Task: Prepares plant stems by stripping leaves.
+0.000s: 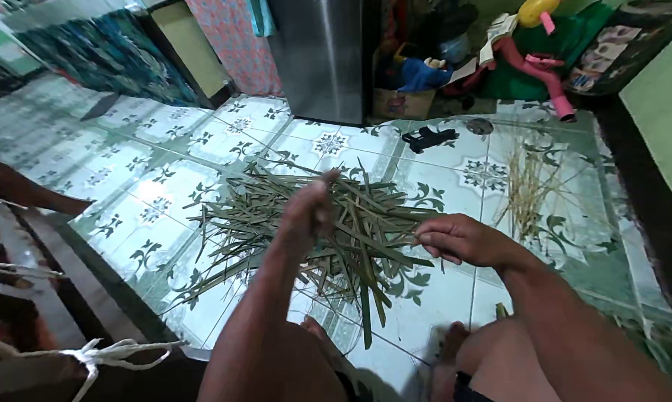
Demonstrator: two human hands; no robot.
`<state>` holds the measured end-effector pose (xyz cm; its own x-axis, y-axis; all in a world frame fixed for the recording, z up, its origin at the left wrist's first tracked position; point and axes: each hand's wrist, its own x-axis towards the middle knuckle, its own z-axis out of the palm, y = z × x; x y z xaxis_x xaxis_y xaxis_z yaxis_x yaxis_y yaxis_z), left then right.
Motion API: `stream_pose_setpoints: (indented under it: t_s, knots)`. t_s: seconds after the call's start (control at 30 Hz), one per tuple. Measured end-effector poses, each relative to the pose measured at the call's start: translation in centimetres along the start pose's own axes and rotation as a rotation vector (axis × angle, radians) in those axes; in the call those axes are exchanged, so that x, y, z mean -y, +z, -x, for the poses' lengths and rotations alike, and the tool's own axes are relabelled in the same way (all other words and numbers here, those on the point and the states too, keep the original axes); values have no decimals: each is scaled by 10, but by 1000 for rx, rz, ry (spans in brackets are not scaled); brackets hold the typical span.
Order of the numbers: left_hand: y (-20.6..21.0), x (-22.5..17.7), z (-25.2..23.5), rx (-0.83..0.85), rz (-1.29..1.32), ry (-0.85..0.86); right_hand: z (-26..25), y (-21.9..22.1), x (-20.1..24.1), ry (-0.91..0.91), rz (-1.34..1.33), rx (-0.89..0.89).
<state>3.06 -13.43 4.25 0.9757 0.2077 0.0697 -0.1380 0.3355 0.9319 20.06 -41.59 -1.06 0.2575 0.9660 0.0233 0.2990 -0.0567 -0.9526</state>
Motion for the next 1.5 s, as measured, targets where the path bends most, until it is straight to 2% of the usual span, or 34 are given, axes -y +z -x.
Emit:
stream_pose_setpoints:
  t_s: [0.07,0.13,0.2,0.3,0.37,0.43,0.5,0.57,0.63,0.77,0.9,0.97,1.13,1.23,1.33,1.4,1.5]
  knots:
    - [-31,-25,3,-92,95,177,6,-9,-4,25,52,8]
    - [-47,-29,8,-168,155,251,6,-12,-9,46,46,-22]
    - [-43,-16,9,-136,106,181,1,-5,-11,51,39,-75]
    - [-4,23,5,-11,-37,-104,-12,11,-7,5,35,-135]
    - [18,30,7,57,-82,-195,-16,15,-7,-51,50,-158]
    - [8,13,10,29,-49,-109,-13,9,-11,-83,93,-182]
    - [-21,-10,16,-30,-3,55,-7,0,-16,-69,141,-196]
    - [-42,-20,21,-42,73,134,-3,-4,-21,-50,138,-197]
    - [-38,-11,22,-25,74,110,-5,-1,-24,-56,126,-197]
    - [-5,12,19,64,3,-84,-8,4,-21,-81,114,-204]
    - [-31,-17,23,19,21,95,-1,-8,-24,-79,153,-233]
    - [-40,-18,25,-14,64,135,0,-9,-26,-68,171,-247]
    - [-15,1,22,8,6,-11,-2,-6,-26,-76,164,-249]
    - [-31,-22,27,-37,9,121,4,-16,-26,-66,177,-268]
    - [-53,-31,30,-99,134,217,8,-20,-30,-38,192,-321]
    - [-49,-20,29,-97,116,174,5,-15,-27,-26,188,-331]
    - [-19,9,21,-14,-12,-22,-2,-4,-20,-51,198,-312]
